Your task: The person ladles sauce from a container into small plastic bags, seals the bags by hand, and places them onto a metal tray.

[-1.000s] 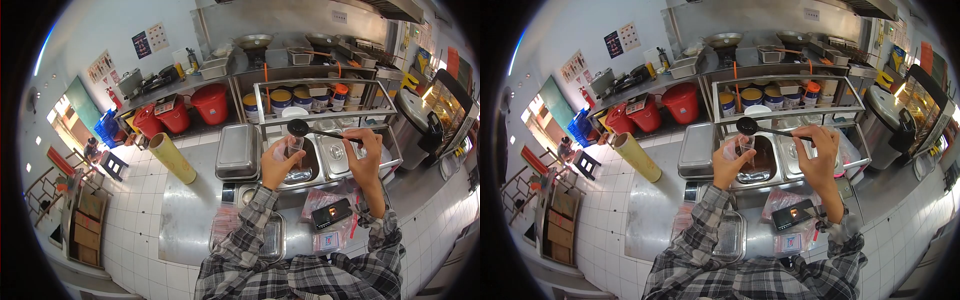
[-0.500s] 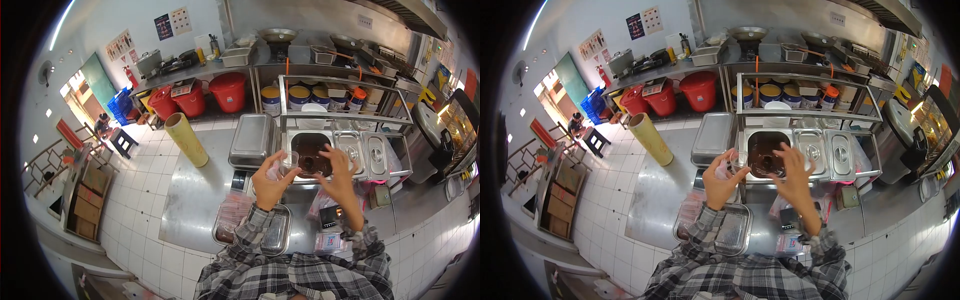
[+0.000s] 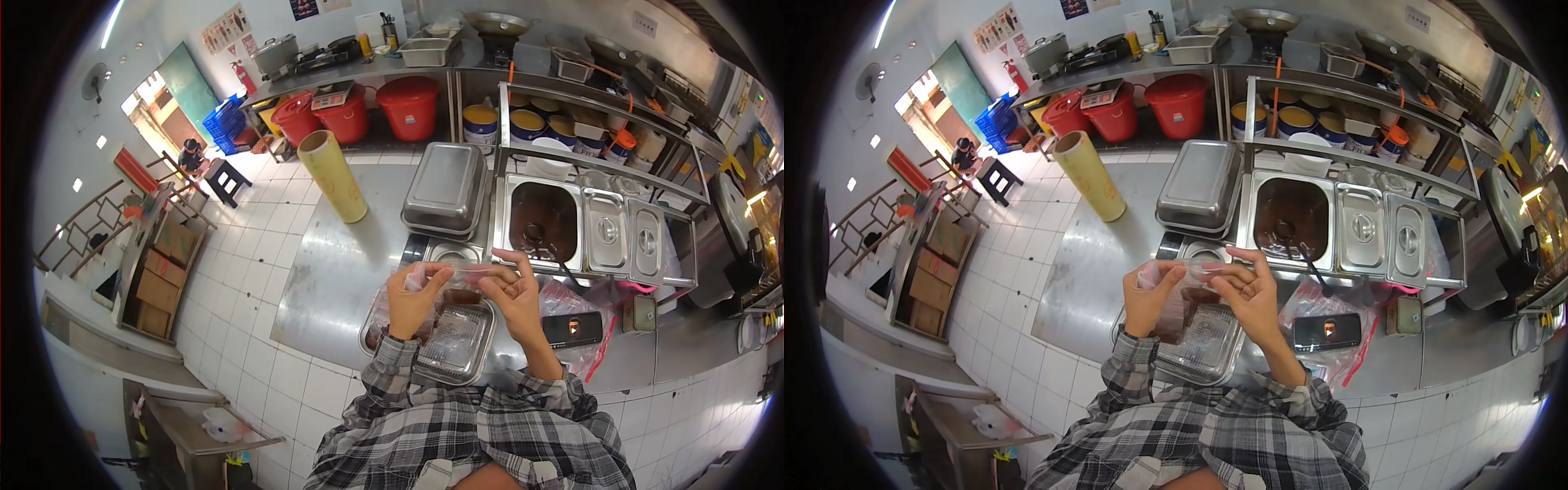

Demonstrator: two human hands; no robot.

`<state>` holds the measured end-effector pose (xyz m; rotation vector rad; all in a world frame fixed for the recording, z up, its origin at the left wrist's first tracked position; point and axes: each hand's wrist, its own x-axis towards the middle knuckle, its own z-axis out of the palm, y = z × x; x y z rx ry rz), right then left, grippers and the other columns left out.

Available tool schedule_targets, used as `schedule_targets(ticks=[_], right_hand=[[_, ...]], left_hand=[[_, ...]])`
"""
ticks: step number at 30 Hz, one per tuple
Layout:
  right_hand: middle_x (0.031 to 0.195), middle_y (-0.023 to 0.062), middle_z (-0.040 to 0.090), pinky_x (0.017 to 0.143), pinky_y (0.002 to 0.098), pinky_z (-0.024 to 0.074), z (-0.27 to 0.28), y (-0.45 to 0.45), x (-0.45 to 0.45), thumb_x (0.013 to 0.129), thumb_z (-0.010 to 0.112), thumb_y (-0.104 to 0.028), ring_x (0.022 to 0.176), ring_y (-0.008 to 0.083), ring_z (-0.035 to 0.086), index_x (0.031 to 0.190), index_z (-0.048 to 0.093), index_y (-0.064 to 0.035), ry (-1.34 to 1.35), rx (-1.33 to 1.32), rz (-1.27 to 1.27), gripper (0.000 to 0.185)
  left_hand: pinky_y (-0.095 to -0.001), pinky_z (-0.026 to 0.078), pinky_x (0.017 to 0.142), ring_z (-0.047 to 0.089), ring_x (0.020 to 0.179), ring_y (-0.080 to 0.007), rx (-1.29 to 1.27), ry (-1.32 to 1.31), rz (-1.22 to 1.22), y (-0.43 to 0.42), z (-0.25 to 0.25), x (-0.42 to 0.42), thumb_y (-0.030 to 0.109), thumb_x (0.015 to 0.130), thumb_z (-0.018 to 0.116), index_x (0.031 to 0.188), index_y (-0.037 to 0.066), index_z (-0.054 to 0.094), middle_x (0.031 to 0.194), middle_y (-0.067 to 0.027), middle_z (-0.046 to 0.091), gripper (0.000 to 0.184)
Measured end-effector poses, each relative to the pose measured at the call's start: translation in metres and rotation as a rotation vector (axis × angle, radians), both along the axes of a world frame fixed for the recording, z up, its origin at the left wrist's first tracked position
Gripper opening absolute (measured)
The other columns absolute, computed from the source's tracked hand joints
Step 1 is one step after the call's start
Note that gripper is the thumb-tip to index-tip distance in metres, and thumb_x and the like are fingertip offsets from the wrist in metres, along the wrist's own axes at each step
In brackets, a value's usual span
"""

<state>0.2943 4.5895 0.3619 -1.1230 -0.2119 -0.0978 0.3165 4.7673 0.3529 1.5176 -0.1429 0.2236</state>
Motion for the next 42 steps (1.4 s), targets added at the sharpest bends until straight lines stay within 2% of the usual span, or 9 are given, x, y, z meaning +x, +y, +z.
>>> schedule_targets(ticks=[4, 9, 13, 18, 21, 33, 36, 37, 42], right_hand=[[0.1, 0.0162, 0.07, 0.081, 0.026, 0.0554, -0.021, 0.008, 0.002, 0.089, 0.066, 0.004, 0.097, 0.0209, 0.069, 0.124, 0.045, -0.001, -0.01, -0.061, -0.039, 0.041], [0.082, 0.0055, 0.064, 0.079, 0.0246, 0.0473, -0.03, 0.014, 0.003, 0.085, 0.069, 0.006, 0.079, 0.01, 0.062, 0.109, 0.056, -0.0001, -0.184, -0.393, -0.126, 0.028], [0.085, 0.0034, 0.061, 0.08, 0.0238, 0.0466, -0.048, 0.025, 0.002, 0.085, 0.066, 0.007, 0.08, 0.0082, 0.059, 0.107, 0.057, -0.0017, -0.263, -0.447, -0.055, 0.025], [0.088, 0.002, 0.06, 0.079, 0.0229, 0.0476, -0.08, 0.045, -0.007, 0.087, 0.066, 0.005, 0.084, 0.0071, 0.059, 0.11, 0.054, -0.0028, -0.014, -0.207, 0.026, 0.027], [0.089, 0.002, 0.061, 0.079, 0.0223, 0.0488, -0.1, 0.058, -0.018, 0.088, 0.066, 0.004, 0.086, 0.007, 0.059, 0.112, 0.054, -0.0041, 0.132, -0.138, 0.067, 0.029], [0.089, 0.0037, 0.064, 0.076, 0.0216, 0.0505, -0.159, 0.078, -0.038, 0.086, 0.069, 0.004, 0.084, 0.0084, 0.062, 0.112, 0.056, -0.0019, 0.208, -0.203, 0.31, 0.03], [0.083, 0.0056, 0.067, 0.069, 0.0222, 0.0517, -0.165, 0.082, -0.036, 0.083, 0.073, 0.002, 0.077, 0.0098, 0.064, 0.106, 0.059, -0.0002, 0.313, -0.27, 0.286, 0.027], [0.081, 0.0063, 0.068, 0.066, 0.0223, 0.0519, -0.165, 0.083, -0.036, 0.082, 0.074, 0.002, 0.074, 0.0103, 0.065, 0.103, 0.06, 0.0003, 0.35, -0.299, 0.268, 0.026], [0.082, 0.0081, 0.07, 0.068, 0.025, 0.0542, -0.166, 0.082, -0.033, 0.081, 0.076, -0.001, 0.074, 0.0118, 0.067, 0.104, 0.059, 0.0002, 0.366, -0.344, 0.263, 0.028]], left_hand=[[-0.0219, 0.05, 0.067, 0.064, 0.073, -0.0091, -0.008, 0.059, -0.008, 0.01, -0.003, -0.013, 0.009, 0.087, 0.075, 0.097, -0.002, 0.072, 0.086, -0.0046, 0.072, 0.016], [-0.0226, 0.048, 0.064, 0.062, 0.07, -0.0089, 0.254, -0.089, 0.073, 0.02, -0.02, -0.02, 0.01, 0.088, 0.073, 0.091, -0.002, 0.07, 0.081, -0.0038, 0.07, 0.013], [-0.0232, 0.046, 0.062, 0.059, 0.068, -0.0083, 0.342, 0.001, 0.149, 0.025, -0.037, -0.03, 0.016, 0.089, 0.073, 0.088, -0.001, 0.068, 0.078, -0.0024, 0.068, 0.017], [-0.0242, 0.046, 0.062, 0.058, 0.069, -0.0074, 0.179, 0.39, -0.034, 0.056, -0.05, -0.044, 0.019, 0.09, 0.072, 0.092, 0.0, 0.069, 0.079, -0.0007, 0.068, 0.019], [-0.0243, 0.047, 0.062, 0.059, 0.069, -0.0071, 0.063, 0.358, -0.121, 0.062, -0.056, -0.054, 0.021, 0.091, 0.071, 0.094, 0.0, 0.071, 0.081, -0.0001, 0.068, 0.021], [-0.0331, 0.049, 0.065, 0.063, 0.068, -0.0223, 0.671, 0.189, -0.051, 0.081, -0.113, -0.077, 0.029, 0.085, 0.075, 0.095, 0.005, 0.074, 0.077, -0.0118, 0.068, 0.026], [-0.0337, 0.049, 0.064, 0.064, 0.066, -0.0218, 0.715, 0.383, -0.167, 0.105, -0.114, -0.069, 0.033, 0.085, 0.075, 0.094, 0.008, 0.075, 0.072, -0.0111, 0.067, 0.027], [-0.0302, 0.048, 0.065, 0.062, 0.07, -0.0147, 0.694, 0.457, -0.212, 0.111, -0.115, -0.066, 0.025, 0.087, 0.073, 0.097, 0.007, 0.076, 0.075, -0.0093, 0.069, 0.021], [-0.0294, 0.049, 0.065, 0.061, 0.068, -0.0132, 0.707, 0.437, -0.303, 0.125, -0.117, -0.053, 0.023, 0.087, 0.072, 0.101, 0.011, 0.076, 0.075, -0.0079, 0.07, 0.019]])
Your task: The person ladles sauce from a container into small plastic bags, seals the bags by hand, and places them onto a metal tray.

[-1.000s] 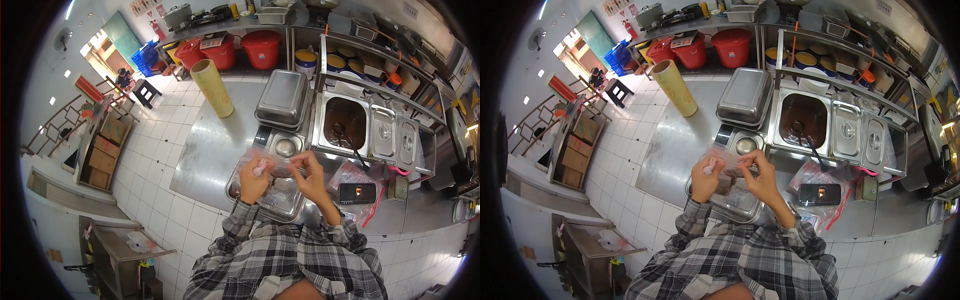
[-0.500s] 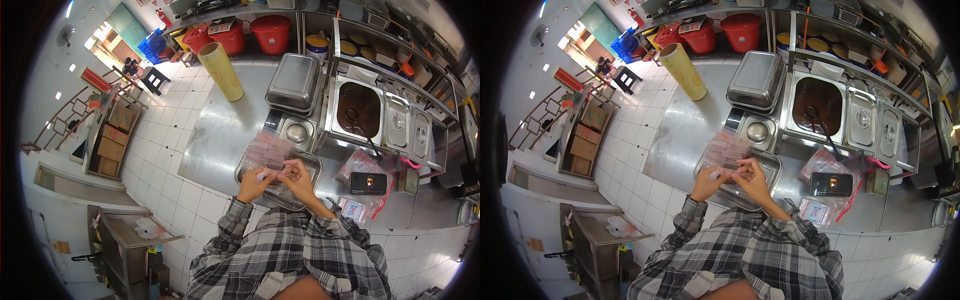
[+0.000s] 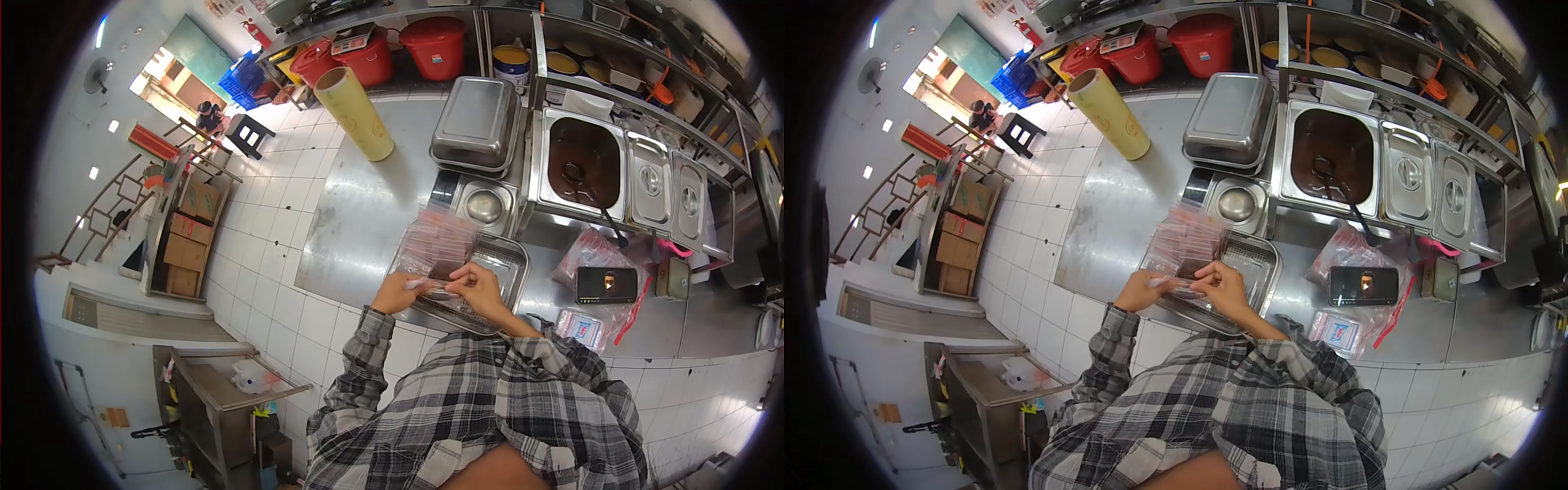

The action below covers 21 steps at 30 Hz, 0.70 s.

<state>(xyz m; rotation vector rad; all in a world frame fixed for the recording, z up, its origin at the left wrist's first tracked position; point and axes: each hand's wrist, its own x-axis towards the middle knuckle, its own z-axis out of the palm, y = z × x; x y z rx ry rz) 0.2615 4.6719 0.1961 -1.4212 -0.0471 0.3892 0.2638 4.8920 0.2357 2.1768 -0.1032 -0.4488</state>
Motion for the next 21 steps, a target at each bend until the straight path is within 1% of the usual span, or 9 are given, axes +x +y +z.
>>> schedule_targets(ticks=[1, 4, 7, 10, 13, 16, 19, 21], right_hand=[[0.083, 0.0081, 0.07, 0.069, 0.0256, 0.0545, 0.004, -0.002, 0.002, 0.081, 0.076, -0.001, 0.075, 0.0122, 0.067, 0.104, 0.059, 0.0, 0.025, -0.008, 0.002, 0.028], [0.092, 0.0106, 0.072, 0.069, 0.0271, 0.0545, -0.011, 0.0, 0.01, 0.077, 0.08, -0.004, 0.083, 0.0149, 0.069, 0.107, 0.059, -0.0048, -0.127, -0.072, -0.128, 0.036], [0.099, 0.0104, 0.07, 0.07, 0.0287, 0.0546, -0.003, -0.011, 0.01, 0.074, 0.081, -0.005, 0.085, 0.0158, 0.067, 0.109, 0.058, -0.0077, -0.314, -0.299, -0.194, 0.042], [0.101, 0.0103, 0.068, 0.07, 0.0279, 0.0544, -0.006, -0.02, 0.009, 0.075, 0.078, -0.002, 0.084, 0.0143, 0.066, 0.108, 0.057, -0.0069, -0.212, -0.242, -0.22, 0.04], [0.094, 0.0083, 0.066, 0.068, 0.0268, 0.0543, -0.008, -0.02, 0.008, 0.078, 0.073, 0.003, 0.08, 0.0134, 0.065, 0.108, 0.056, -0.0051, -0.171, -0.261, -0.188, 0.036], [0.092, 0.009, 0.065, 0.067, 0.0264, 0.0544, -0.025, -0.011, 0.011, 0.079, 0.068, 0.007, 0.08, 0.0134, 0.065, 0.108, 0.056, -0.0044, -0.121, -0.153, -0.156, 0.033], [0.091, 0.0093, 0.063, 0.07, 0.026, 0.0556, -0.031, -0.002, 0.015, 0.082, 0.066, 0.007, 0.081, 0.0145, 0.067, 0.11, 0.055, -0.0022, -0.153, -0.1, -0.133, 0.031], [0.091, 0.0092, 0.062, 0.069, 0.0251, 0.0555, -0.02, 0.001, 0.018, 0.082, 0.066, 0.007, 0.081, 0.0149, 0.067, 0.112, 0.053, -0.0026, -0.149, -0.128, -0.166, 0.034]], left_hand=[[-0.0291, 0.049, 0.066, 0.061, 0.067, -0.0133, -0.027, -0.017, -0.01, 0.002, -0.005, 0.003, 0.024, 0.088, 0.071, 0.102, 0.012, 0.076, 0.075, -0.0074, 0.07, 0.019], [-0.0352, 0.053, 0.072, 0.069, 0.08, -0.0264, 0.09, -0.041, 0.039, -0.012, 0.006, 0.019, 0.027, 0.087, 0.071, 0.098, 0.017, 0.077, 0.087, -0.0095, 0.073, 0.016], [-0.0361, 0.053, 0.073, 0.069, 0.085, -0.0287, 0.132, -0.197, 0.038, -0.018, -0.004, 0.03, 0.028, 0.086, 0.071, 0.101, 0.018, 0.076, 0.09, -0.0087, 0.073, 0.018], [-0.0377, 0.054, 0.074, 0.069, 0.087, -0.0298, 0.225, -0.264, 0.126, -0.022, -0.012, 0.037, 0.031, 0.084, 0.073, 0.102, 0.019, 0.075, 0.092, -0.0081, 0.073, 0.022], [-0.039, 0.054, 0.072, 0.068, 0.084, -0.0316, 0.224, -0.31, 0.106, -0.022, -0.022, 0.037, 0.033, 0.082, 0.075, 0.1, 0.018, 0.074, 0.092, -0.0091, 0.072, 0.024], [-0.0406, 0.054, 0.07, 0.068, 0.083, -0.0326, 0.14, -0.368, 0.042, -0.027, -0.01, 0.032, 0.035, 0.081, 0.075, 0.097, 0.015, 0.073, 0.092, -0.0095, 0.072, 0.026], [-0.0407, 0.054, 0.071, 0.069, 0.083, -0.0323, 0.264, -0.341, 0.082, -0.024, -0.011, 0.032, 0.037, 0.08, 0.076, 0.097, 0.014, 0.072, 0.091, -0.009, 0.072, 0.03], [-0.0409, 0.054, 0.071, 0.069, 0.084, -0.0322, 0.28, -0.314, 0.127, -0.019, -0.012, 0.034, 0.039, 0.078, 0.078, 0.097, 0.013, 0.072, 0.091, -0.0086, 0.072, 0.033]])
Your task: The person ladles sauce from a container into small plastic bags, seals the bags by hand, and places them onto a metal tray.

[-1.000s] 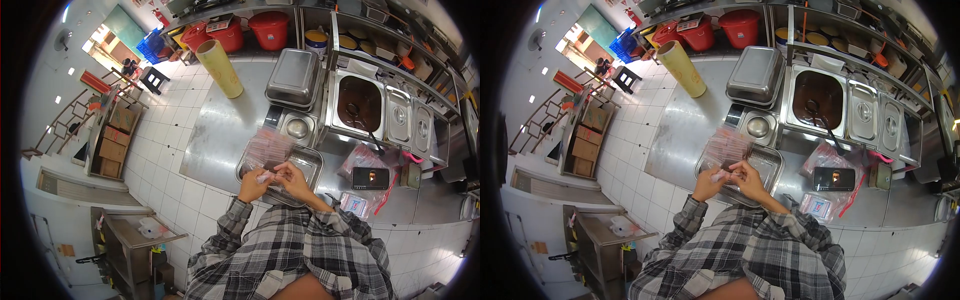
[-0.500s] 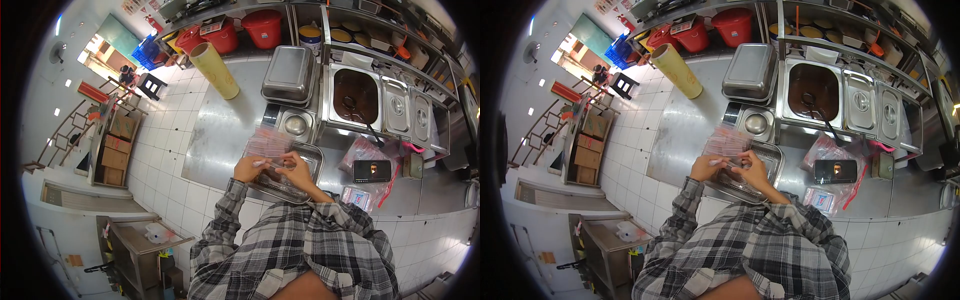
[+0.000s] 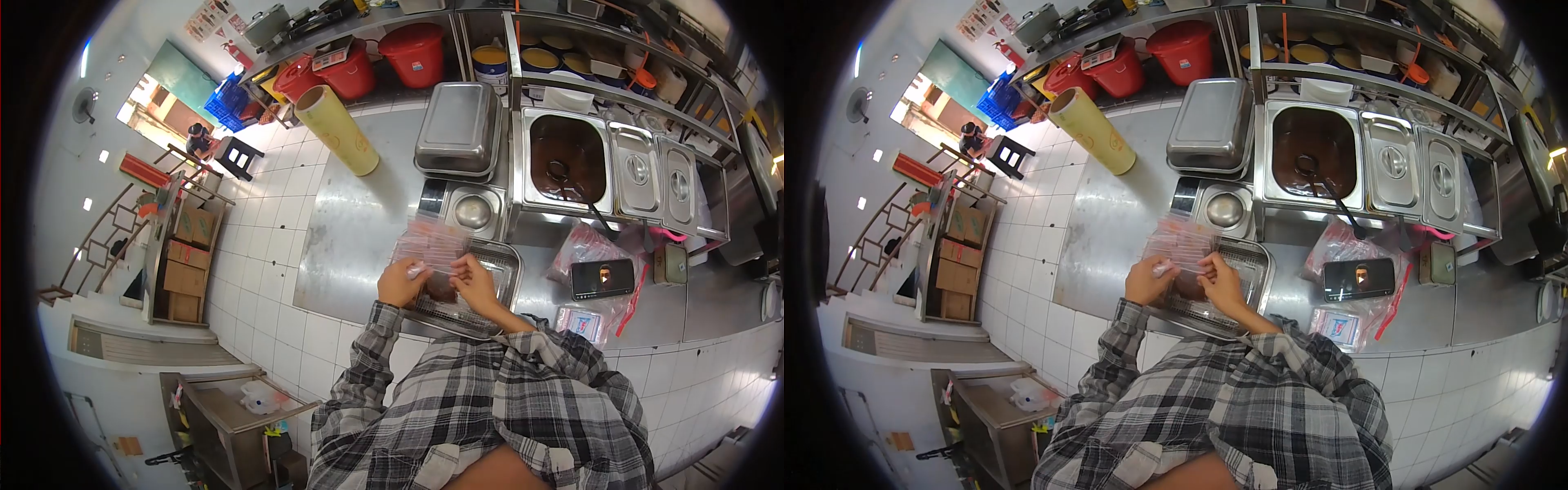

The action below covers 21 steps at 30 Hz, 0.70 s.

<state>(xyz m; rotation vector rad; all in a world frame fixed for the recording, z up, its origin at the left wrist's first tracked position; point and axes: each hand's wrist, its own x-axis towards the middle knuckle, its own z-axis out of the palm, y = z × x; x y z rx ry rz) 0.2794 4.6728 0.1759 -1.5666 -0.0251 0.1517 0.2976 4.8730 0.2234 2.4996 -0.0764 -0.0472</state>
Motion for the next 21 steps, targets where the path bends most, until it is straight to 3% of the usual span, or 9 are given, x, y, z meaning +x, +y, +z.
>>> schedule_targets(ticks=[4, 7, 10, 13, 16, 17, 19, 21], right_hand=[[0.093, 0.0098, 0.061, 0.065, 0.0272, 0.0539, 0.004, 0.006, -0.001, 0.082, 0.065, 0.006, 0.079, 0.0158, 0.064, 0.113, 0.052, -0.0057, -0.049, -0.041, -0.11, 0.036], [0.098, 0.0114, 0.059, 0.07, 0.0302, 0.0545, 0.017, 0.007, -0.015, 0.083, 0.064, 0.004, 0.086, 0.0183, 0.064, 0.118, 0.05, -0.0065, -0.271, -0.378, -0.175, 0.039], [0.106, 0.0129, 0.058, 0.075, 0.0322, 0.0538, 0.035, 0.01, -0.023, 0.085, 0.062, 0.004, 0.091, 0.0208, 0.062, 0.121, 0.049, -0.0069, -0.039, -0.076, 0.206, 0.04], [0.113, 0.0144, 0.057, 0.079, 0.0326, 0.0528, 0.003, 0.022, -0.019, 0.088, 0.059, 0.003, 0.099, 0.0197, 0.061, 0.13, 0.044, -0.0079, 0.039, 0.057, 0.224, 0.046], [0.11, 0.0123, 0.061, 0.076, 0.0305, 0.0516, 0.012, 0.017, -0.014, 0.089, 0.059, 0.0, 0.092, 0.0187, 0.06, 0.126, 0.047, -0.0081, -0.055, 0.101, 0.194, 0.04], [0.108, 0.0115, 0.062, 0.076, 0.0305, 0.0516, 0.014, 0.014, -0.012, 0.089, 0.06, 0.0, 0.091, 0.0181, 0.061, 0.126, 0.047, -0.0081, -0.047, 0.102, 0.154, 0.04], [0.104, 0.01, 0.063, 0.076, 0.0305, 0.0514, 0.018, 0.003, -0.004, 0.09, 0.06, -0.001, 0.091, 0.0168, 0.061, 0.126, 0.048, -0.008, -0.037, 0.102, 0.071, 0.039], [0.106, 0.0102, 0.064, 0.079, 0.0288, 0.0506, 0.025, -0.01, 0.002, 0.09, 0.062, -0.002, 0.093, 0.0165, 0.062, 0.127, 0.046, -0.007, -0.008, 0.1, 0.051, 0.041]], left_hand=[[-0.0411, 0.054, 0.071, 0.068, 0.083, -0.0323, 0.078, -0.002, 0.065, -0.002, 0.006, 0.007, 0.04, 0.074, 0.08, 0.097, 0.012, 0.072, 0.091, -0.0086, 0.072, 0.037], [-0.0419, 0.052, 0.067, 0.067, 0.079, -0.0342, 0.128, -0.18, 0.096, -0.01, -0.004, 0.016, 0.037, 0.074, 0.079, 0.093, 0.013, 0.07, 0.082, -0.0104, 0.071, 0.031], [-0.0425, 0.052, 0.066, 0.068, 0.078, -0.0334, 0.107, -0.139, 0.056, -0.008, -0.009, 0.021, 0.036, 0.072, 0.08, 0.093, 0.014, 0.071, 0.082, -0.0085, 0.071, 0.032], [-0.0422, 0.053, 0.066, 0.068, 0.079, -0.0325, 0.202, -0.022, 0.075, -0.01, 0.0, 0.022, 0.036, 0.071, 0.081, 0.093, 0.015, 0.071, 0.082, -0.0072, 0.071, 0.032], [-0.0423, 0.055, 0.069, 0.068, 0.079, -0.0348, 0.136, -0.026, 0.145, -0.004, -0.005, 0.019, 0.038, 0.068, 0.083, 0.1, 0.012, 0.072, 0.086, -0.0128, 0.071, 0.043], [-0.0412, 0.054, 0.068, 0.069, 0.082, -0.0329, 0.106, -0.016, 0.168, -0.001, -0.005, 0.019, 0.04, 0.071, 0.081, 0.104, 0.012, 0.071, 0.09, -0.0131, 0.071, 0.044], [-0.039, 0.054, 0.066, 0.069, 0.089, -0.0291, 0.041, 0.002, 0.211, 0.005, -0.003, 0.02, 0.044, 0.079, 0.076, 0.112, 0.012, 0.069, 0.097, -0.0135, 0.072, 0.046], [-0.0331, 0.053, 0.063, 0.066, 0.098, -0.0247, -0.661, 0.236, 0.267, 0.001, 0.005, 0.019, 0.048, 0.089, 0.066, 0.126, 0.013, 0.061, 0.11, -0.0121, 0.068, 0.051]])
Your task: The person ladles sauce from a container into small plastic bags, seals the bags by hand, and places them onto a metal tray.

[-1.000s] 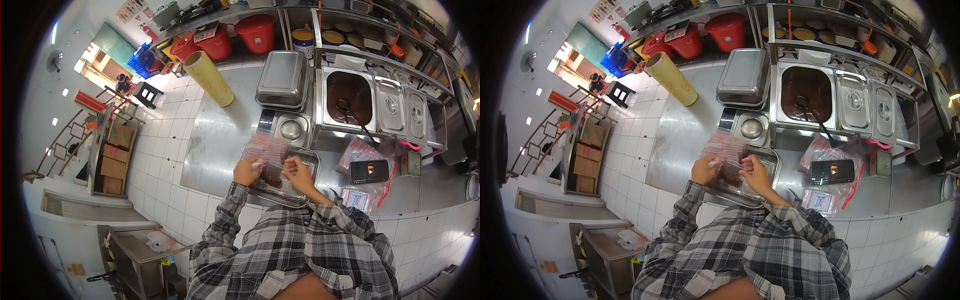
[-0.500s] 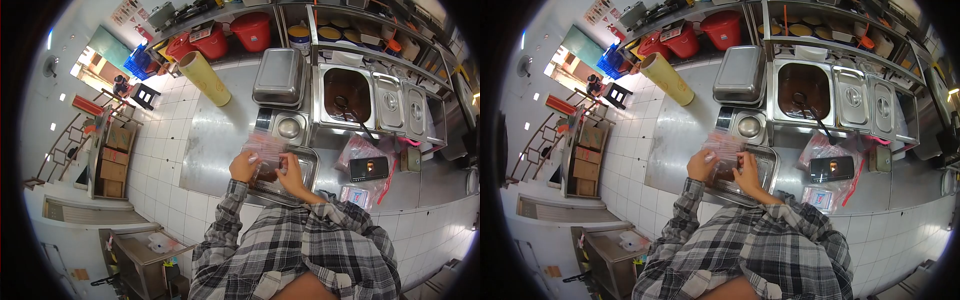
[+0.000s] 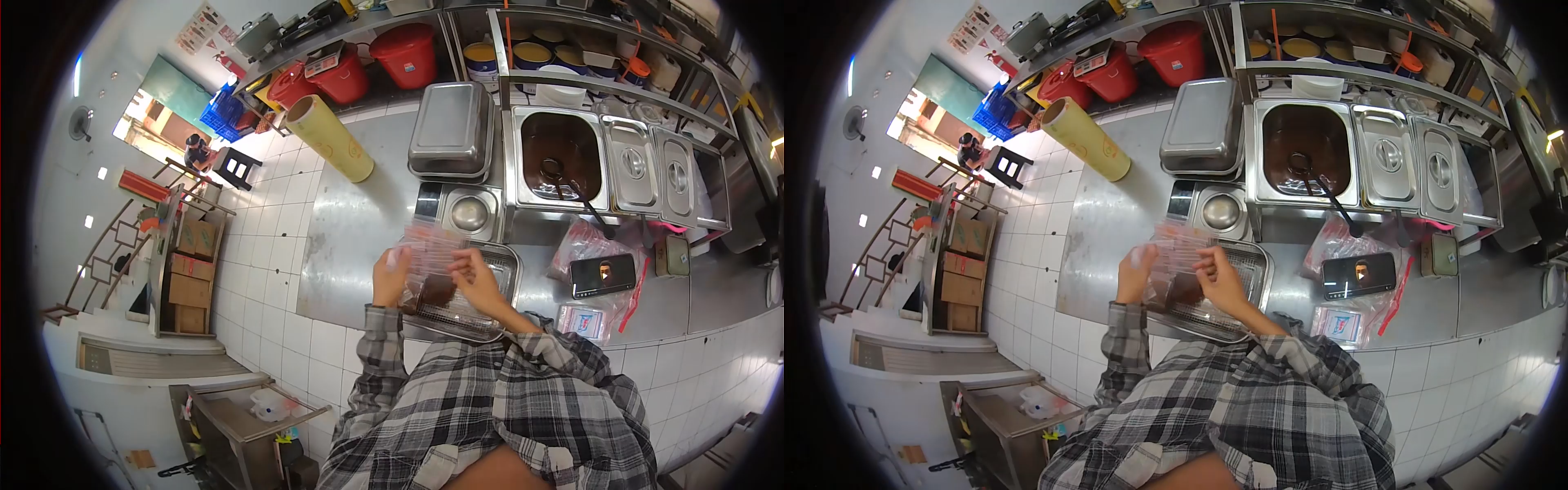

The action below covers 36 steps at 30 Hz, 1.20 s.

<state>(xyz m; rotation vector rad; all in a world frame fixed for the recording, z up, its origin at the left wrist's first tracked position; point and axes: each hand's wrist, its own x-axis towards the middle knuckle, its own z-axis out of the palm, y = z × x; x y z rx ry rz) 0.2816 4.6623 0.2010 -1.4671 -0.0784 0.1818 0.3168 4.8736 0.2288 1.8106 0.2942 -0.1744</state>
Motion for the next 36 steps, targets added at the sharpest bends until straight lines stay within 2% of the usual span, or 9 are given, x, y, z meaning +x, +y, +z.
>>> schedule_targets(ticks=[1, 4, 7, 10, 14, 17, 26, 32, 36], right_hand=[[0.107, 0.0104, 0.064, 0.081, 0.0279, 0.0502, 0.003, -0.005, 0.003, 0.09, 0.063, -0.002, 0.094, 0.0164, 0.063, 0.128, 0.045, -0.0065, 0.015, -0.001, -0.01, 0.042], [0.098, 0.0069, 0.067, 0.069, 0.025, 0.0494, 0.075, -0.02, 0.001, 0.082, 0.073, -0.006, 0.085, 0.0106, 0.061, 0.122, 0.051, -0.0093, -0.281, -0.109, -0.138, 0.046], [0.093, 0.0067, 0.069, 0.065, 0.0234, 0.0484, 0.103, -0.032, 0.0, 0.077, 0.078, -0.007, 0.08, 0.008, 0.062, 0.116, 0.054, -0.0079, -0.22, -0.101, -0.094, 0.045], [0.084, 0.0062, 0.07, 0.064, 0.0242, 0.0494, 0.103, -0.044, -0.001, 0.075, 0.079, -0.005, 0.071, 0.0091, 0.063, 0.111, 0.055, -0.0073, -0.143, -0.065, -0.127, 0.043], [0.08, 0.0069, 0.071, 0.065, 0.0249, 0.0512, 0.093, -0.055, -0.003, 0.076, 0.077, -0.002, 0.071, 0.0122, 0.068, 0.112, 0.054, -0.0082, -0.23, -0.132, -0.161, 0.042], [0.081, 0.0086, 0.071, 0.066, 0.0264, 0.0526, 0.11, -0.056, -0.011, 0.077, 0.075, -0.001, 0.074, 0.0136, 0.069, 0.113, 0.054, -0.0056, -0.136, -0.169, -0.263, 0.041], [0.075, 0.0058, 0.069, 0.064, 0.0237, 0.0509, 0.1, -0.082, -0.009, 0.079, 0.074, 0.005, 0.07, 0.0092, 0.066, 0.112, 0.055, -0.0035, 0.028, 0.085, -0.146, 0.039], [0.069, 0.0011, 0.065, 0.058, 0.0184, 0.0413, 0.103, -0.103, -0.008, 0.076, 0.078, 0.003, 0.062, 0.0036, 0.056, 0.11, 0.055, -0.0053, -0.097, 0.086, -0.296, 0.042], [0.067, -0.0025, 0.063, 0.054, 0.0181, 0.0335, 0.092, -0.098, -0.007, 0.072, 0.081, 0.001, 0.058, 0.0009, 0.048, 0.111, 0.055, -0.0065, -0.138, -0.005, -0.342, 0.047]], left_hand=[[-0.0302, 0.052, 0.062, 0.064, 0.102, -0.0224, -0.36, 0.081, 0.034, -0.003, 0.005, -0.001, 0.05, 0.093, 0.061, 0.132, 0.013, 0.057, 0.117, -0.0114, 0.066, 0.054], [-0.0232, 0.053, 0.062, 0.058, 0.107, -0.0219, -1.305, 0.315, -0.356, -0.039, 0.04, -0.012, 0.048, 0.102, 0.044, 0.149, 0.016, 0.034, 0.138, -0.0102, 0.047, 0.058], [-0.0205, 0.051, 0.062, 0.058, 0.102, -0.014, -1.094, 0.361, -0.241, -0.08, 0.08, -0.026, 0.05, 0.101, 0.047, 0.147, 0.016, 0.039, 0.125, -0.0053, 0.058, 0.058], [-0.022, 0.053, 0.064, 0.058, 0.106, -0.0116, -0.873, 0.303, -0.359, -0.084, 0.062, -0.024, 0.05, 0.101, 0.047, 0.146, 0.015, 0.04, 0.123, -0.0037, 0.058, 0.058], [-0.0191, 0.053, 0.058, 0.062, 0.085, -0.0073, -0.578, 0.242, -0.152, -0.108, 0.072, -0.03, 0.032, 0.097, 0.063, 0.131, 0.008, 0.054, 0.105, -0.0012, 0.064, 0.043], [-0.0207, 0.052, 0.057, 0.064, 0.084, -0.0082, -0.55, 0.163, -0.112, -0.119, 0.081, -0.031, 0.023, 0.091, 0.07, 0.115, 0.005, 0.063, 0.099, -0.0026, 0.067, 0.031], [-0.0226, 0.05, 0.051, 0.065, 0.073, -0.0122, -0.336, 0.062, -0.334, -0.114, 0.073, -0.023, 0.018, 0.088, 0.074, 0.102, 0.001, 0.066, 0.088, -0.0056, 0.069, 0.024], [-0.0221, 0.047, 0.057, 0.062, 0.068, -0.0085, -0.358, -0.225, 0.183, -0.095, 0.063, -0.004, 0.018, 0.085, 0.077, 0.086, 0.003, 0.066, 0.078, -0.0028, 0.068, 0.019], [-0.0217, 0.048, 0.063, 0.062, 0.074, -0.0077, -0.058, -0.307, -0.174, -0.119, 0.08, -0.023, 0.017, 0.086, 0.076, 0.095, 0.002, 0.069, 0.08, -0.0026, 0.068, 0.019]])
